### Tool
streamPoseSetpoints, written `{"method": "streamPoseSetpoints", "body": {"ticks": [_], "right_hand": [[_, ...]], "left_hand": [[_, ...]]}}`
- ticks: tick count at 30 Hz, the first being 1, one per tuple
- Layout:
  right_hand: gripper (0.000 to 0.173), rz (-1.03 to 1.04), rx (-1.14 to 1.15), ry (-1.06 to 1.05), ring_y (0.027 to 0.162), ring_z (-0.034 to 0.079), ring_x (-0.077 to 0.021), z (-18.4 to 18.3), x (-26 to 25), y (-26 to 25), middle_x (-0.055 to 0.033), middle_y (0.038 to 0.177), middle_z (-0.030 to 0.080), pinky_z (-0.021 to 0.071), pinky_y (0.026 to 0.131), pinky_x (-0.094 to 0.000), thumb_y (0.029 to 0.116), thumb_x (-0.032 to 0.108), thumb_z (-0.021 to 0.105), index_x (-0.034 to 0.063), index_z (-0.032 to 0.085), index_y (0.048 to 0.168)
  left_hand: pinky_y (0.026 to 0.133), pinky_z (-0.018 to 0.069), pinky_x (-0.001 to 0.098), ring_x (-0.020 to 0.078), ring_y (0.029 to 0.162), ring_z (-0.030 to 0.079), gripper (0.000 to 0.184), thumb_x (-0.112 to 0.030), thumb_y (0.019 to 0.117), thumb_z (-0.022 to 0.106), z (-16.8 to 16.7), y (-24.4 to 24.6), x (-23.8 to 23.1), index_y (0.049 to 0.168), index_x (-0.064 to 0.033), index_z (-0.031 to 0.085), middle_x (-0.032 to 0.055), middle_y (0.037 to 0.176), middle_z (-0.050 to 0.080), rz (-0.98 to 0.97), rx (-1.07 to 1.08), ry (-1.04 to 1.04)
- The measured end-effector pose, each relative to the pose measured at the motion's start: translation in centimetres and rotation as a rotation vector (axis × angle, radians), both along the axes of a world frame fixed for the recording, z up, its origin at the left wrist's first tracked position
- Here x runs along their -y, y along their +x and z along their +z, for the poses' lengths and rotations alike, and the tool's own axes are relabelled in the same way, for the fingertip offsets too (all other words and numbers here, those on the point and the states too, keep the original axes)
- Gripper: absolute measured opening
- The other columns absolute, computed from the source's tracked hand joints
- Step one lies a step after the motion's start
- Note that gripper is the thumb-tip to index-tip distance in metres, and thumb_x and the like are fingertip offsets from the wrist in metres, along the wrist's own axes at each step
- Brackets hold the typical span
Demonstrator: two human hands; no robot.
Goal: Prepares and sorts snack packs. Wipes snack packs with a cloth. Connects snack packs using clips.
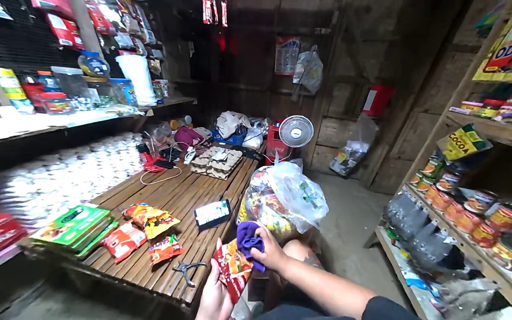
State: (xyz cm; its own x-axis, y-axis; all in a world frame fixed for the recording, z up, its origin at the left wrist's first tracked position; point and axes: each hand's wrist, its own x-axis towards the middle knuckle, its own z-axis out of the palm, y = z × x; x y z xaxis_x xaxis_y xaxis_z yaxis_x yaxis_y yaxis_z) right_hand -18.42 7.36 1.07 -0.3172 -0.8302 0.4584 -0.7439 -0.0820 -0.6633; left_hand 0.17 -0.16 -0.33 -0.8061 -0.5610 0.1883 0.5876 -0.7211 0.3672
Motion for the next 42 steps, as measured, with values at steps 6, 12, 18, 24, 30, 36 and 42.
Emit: {"method": "streamPoseSetpoints", "body": {"ticks": [6,12,18,24,30,36,42], "right_hand": [[0.034,0.348,-0.195,-0.005,0.148,0.035,-0.0432,1.1,-1.9,4.2,-0.0271,0.153,0.045,0.0282,0.122,-0.057,0.0819,0.025,0.078,-0.0042,0.066,0.094],[0.039,0.284,-0.296,-0.032,0.141,0.048,-0.0396,0.7,-0.3,3.7,-0.0244,0.149,0.051,0.0368,0.117,-0.0555,0.0828,0.029,0.078,-0.0016,0.064,0.102],[0.057,-0.012,-0.009,0.094,0.144,0.042,-0.0389,0.3,-0.5,1.3,-0.0322,0.152,0.042,0.0363,0.118,-0.0464,0.0881,0.026,0.069,-0.0134,0.054,0.126],[0.045,0.23,-0.165,-0.108,0.145,0.04,-0.0433,-1.1,-1.5,3.5,-0.0308,0.152,0.044,0.0342,0.12,-0.0527,0.0865,0.03,0.072,-0.0097,0.059,0.104],[0.035,0.416,-0.35,-0.13,0.146,0.039,-0.0442,1.4,-1.0,4.4,-0.024,0.148,0.053,0.0279,0.121,-0.0614,0.082,0.025,0.077,-0.0024,0.065,0.1],[0.051,0.154,-0.229,-0.296,0.146,0.039,-0.0416,0.8,0.5,1.4,-0.0286,0.152,0.046,0.0306,0.121,-0.0562,0.086,0.034,0.069,-0.0061,0.058,0.115],[0.08,-0.232,0.567,-0.175,0.13,0.055,-0.0257,1.8,0.9,0.4,-0.0279,0.142,0.051,0.0457,0.11,-0.0386,0.0927,0.028,0.069,-0.0086,0.027,0.15]], "left_hand": [[0.092,0.0592,0.036,0.0131,0.106,0.07,0.059,-0.046,0.1095,0.005,0.0,0.5,-0.1,0.142,-0.0198,0.047,0.0006,0.115,0.073,0.064,0.144,-0.086],[0.075,0.0608,0.0322,0.012,0.084,0.072,0.063,-0.04,0.1096,0.002,0.3,0.7,-1.8,0.103,-0.018,0.061,0.0006,0.089,0.074,-0.005,0.326,0.004],[0.096,0.0587,0.0391,0.0157,0.111,0.07,0.051,-0.043,0.1111,0.011,0.3,0.2,0.0,0.147,-0.0251,0.042,0.0007,0.122,0.072,0.038,0.017,-0.016],[0.097,0.0573,0.0374,0.0131,0.113,0.068,0.057,-0.047,0.1097,0.008,0.1,0.4,0.2,0.143,-0.0236,0.048,-0.0006,0.121,0.072,0.085,0.055,-0.063],[0.077,0.0599,0.0359,0.0163,0.087,0.071,0.054,-0.039,0.1084,0.014,-1.0,0.8,-0.5,0.104,-0.0144,0.063,0.0043,0.094,0.073,-0.018,0.205,-0.145],[0.109,0.0501,0.0398,0.0158,0.128,0.061,0.059,-0.053,0.1065,0.038,0.0,0.8,0.0,0.158,-0.0272,0.027,-0.0015,0.14,0.063,-0.02,-0.061,-0.273],[0.11,0.0483,0.0449,0.022,0.131,0.059,0.069,-0.054,0.1006,0.052,-0.2,1.2,0.1,0.16,-0.0343,0.023,0.0022,0.144,0.06,-0.072,-0.132,-0.255]]}}
